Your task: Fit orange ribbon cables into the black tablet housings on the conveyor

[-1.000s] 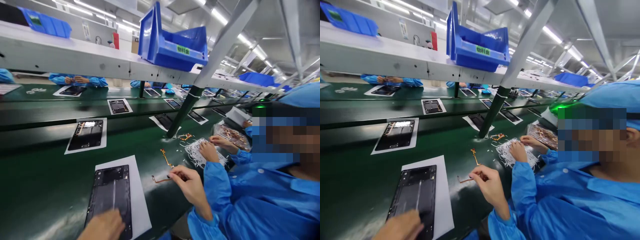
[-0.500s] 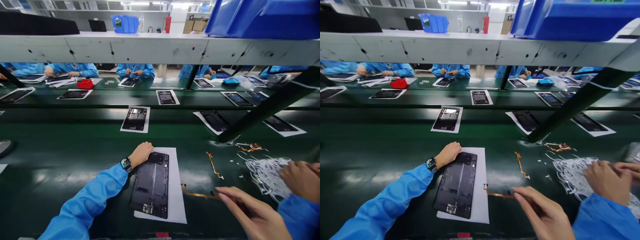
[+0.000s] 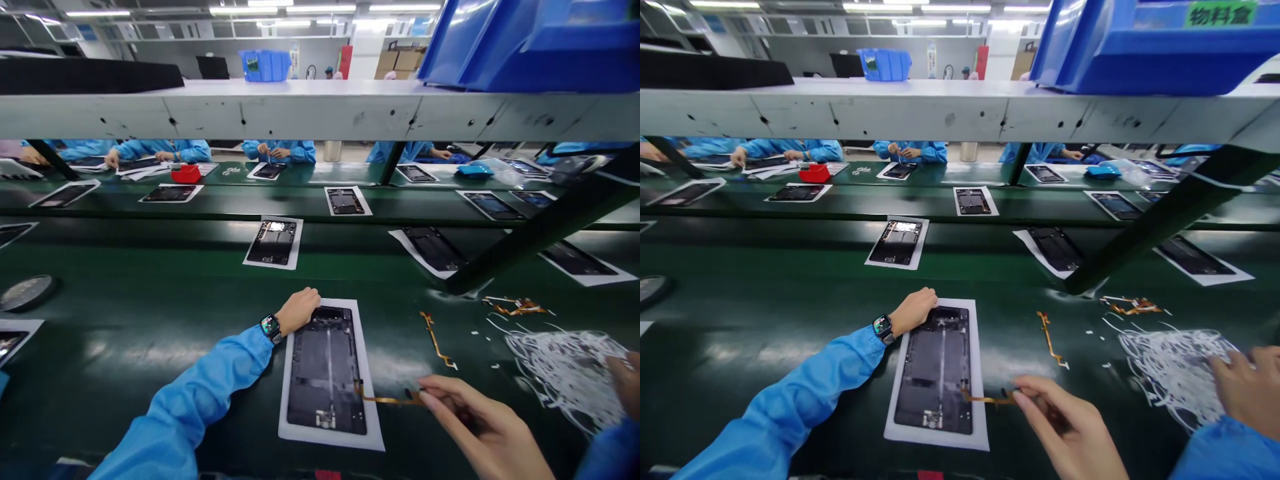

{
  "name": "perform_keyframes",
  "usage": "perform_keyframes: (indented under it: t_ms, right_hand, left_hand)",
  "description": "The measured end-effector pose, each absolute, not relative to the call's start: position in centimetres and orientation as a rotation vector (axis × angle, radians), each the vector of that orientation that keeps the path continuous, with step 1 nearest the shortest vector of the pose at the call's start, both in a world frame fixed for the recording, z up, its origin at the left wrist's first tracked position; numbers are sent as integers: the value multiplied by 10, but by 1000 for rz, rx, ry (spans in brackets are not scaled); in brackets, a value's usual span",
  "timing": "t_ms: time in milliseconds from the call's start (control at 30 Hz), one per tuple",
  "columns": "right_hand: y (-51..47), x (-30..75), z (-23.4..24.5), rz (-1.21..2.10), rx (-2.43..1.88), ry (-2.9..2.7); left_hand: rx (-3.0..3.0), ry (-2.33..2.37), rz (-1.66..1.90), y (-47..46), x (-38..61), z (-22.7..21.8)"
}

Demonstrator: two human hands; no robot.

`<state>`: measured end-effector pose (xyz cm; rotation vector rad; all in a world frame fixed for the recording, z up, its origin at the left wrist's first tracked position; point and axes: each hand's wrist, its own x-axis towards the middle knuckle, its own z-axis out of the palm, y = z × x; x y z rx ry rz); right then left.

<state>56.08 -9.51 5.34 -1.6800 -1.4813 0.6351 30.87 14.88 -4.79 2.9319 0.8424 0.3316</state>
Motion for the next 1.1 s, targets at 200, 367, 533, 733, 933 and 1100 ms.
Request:
perform_keyframes:
  t_ms: [200,367,533,733,933,1100]
  right_hand:
    - [-89,545,67,718,-1648,-1680]
    - [-28,514,88,888,-1590,-1863]
    - [59,481,57,1104,-1468,-1907]
    - [114,452,-1,1138,-1617,-2025]
    - [140,442,-21,1076,-1819,-2090]
    - [154,443,-23,1107,-1933,-2106]
  left_hand:
    - [2651,930,504,130,295,-26]
    - [1706,641,511,50,284,8]
    - [1854,1056,509,10,277,-16]
    - [2716,1262,558,25,261,-35]
    - [2847,1241,603,38,266,-41]
    - [2826,1184,658,40,270,-44]
